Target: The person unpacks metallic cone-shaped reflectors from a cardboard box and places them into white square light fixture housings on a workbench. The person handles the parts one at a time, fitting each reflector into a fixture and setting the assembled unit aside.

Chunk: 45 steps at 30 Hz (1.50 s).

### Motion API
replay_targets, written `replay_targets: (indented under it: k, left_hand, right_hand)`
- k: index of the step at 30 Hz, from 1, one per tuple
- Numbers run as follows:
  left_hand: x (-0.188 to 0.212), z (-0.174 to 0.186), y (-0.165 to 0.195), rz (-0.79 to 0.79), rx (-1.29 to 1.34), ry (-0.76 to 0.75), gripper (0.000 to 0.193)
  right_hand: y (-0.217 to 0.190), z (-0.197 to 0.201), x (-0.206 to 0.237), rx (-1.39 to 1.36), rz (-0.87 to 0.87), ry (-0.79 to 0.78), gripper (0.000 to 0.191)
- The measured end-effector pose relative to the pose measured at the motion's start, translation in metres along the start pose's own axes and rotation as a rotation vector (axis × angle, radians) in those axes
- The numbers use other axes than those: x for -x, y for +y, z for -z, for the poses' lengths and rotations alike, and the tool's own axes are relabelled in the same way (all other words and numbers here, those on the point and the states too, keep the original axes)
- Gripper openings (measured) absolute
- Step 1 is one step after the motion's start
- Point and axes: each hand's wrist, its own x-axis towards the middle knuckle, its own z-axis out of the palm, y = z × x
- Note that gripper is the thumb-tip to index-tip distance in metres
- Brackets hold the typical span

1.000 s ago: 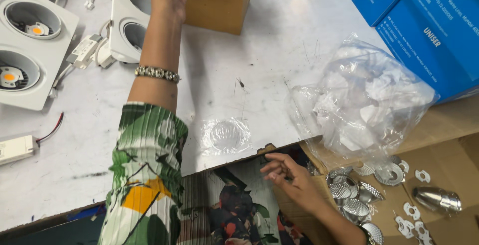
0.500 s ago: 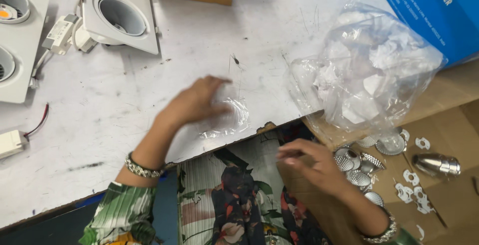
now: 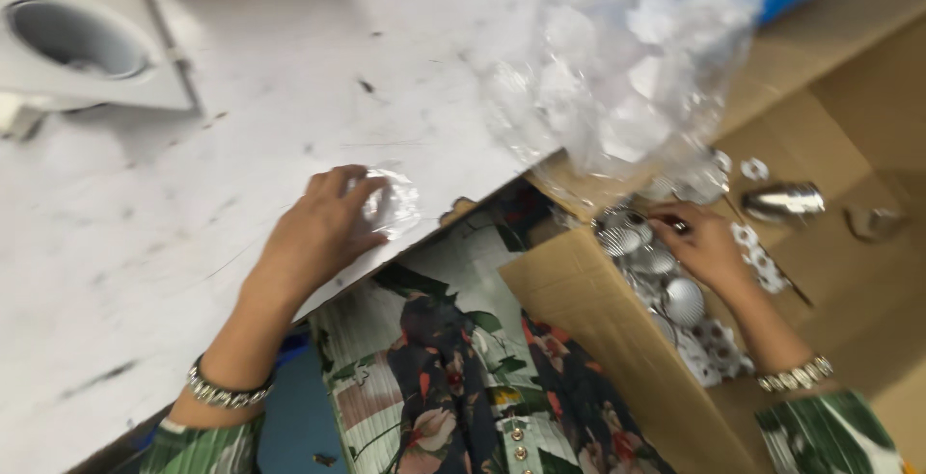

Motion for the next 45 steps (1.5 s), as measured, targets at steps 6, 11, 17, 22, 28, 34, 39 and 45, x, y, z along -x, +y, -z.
replay_targets:
  k: [6,11,17,22,28,34,39,45]
  left_hand:
    - [0.003,0.001,0.006,0.015,0.071,0.058,0.062]
    - [0.005,0.003,0.009,0.056,0.105,0.064,0.061]
    - [0.002,0.009,0.009,0.120,0.228,0.090,0.067]
    - [0.004,0.005,0.005,-0.030,0.084,0.125,0.063]
    - [0.008,-0.003,0.001,-0.040,0.109,0.133,0.067]
    - [0.007,-0.007,0.002,-0.049,0.037,0.174,0.070]
    - [0.008,-0.008,0.002,-0.043,0.018,0.183,0.072]
    - [0.006,-0.007,0.005,-0.011,0.027,0.188,0.073]
  right_hand:
    - [0.002,-0.013,-0.005,0.288,-0.004,-0.020,0.042]
    - [0.008,-0.015,-0.024,0.278,-0.283,0.020,0.041]
    - [0.034,-0.027,-0.055,0.111,-0.084,0.350,0.034]
    - [0.035,-0.040,-0.071,0.060,-0.267,0.265,0.043]
    - [0.043,-0.013,-0.066,-0.294,-0.392,0.358,0.033]
    - [0.066,0.036,-0.059,-1.116,-0.441,0.572,0.041]
    - [0.096,0.065,-0.060,-1.640,-0.134,0.554,0.042]
    - [0.061,0.091,-0.077,-1.830,0.176,0.207,0.040]
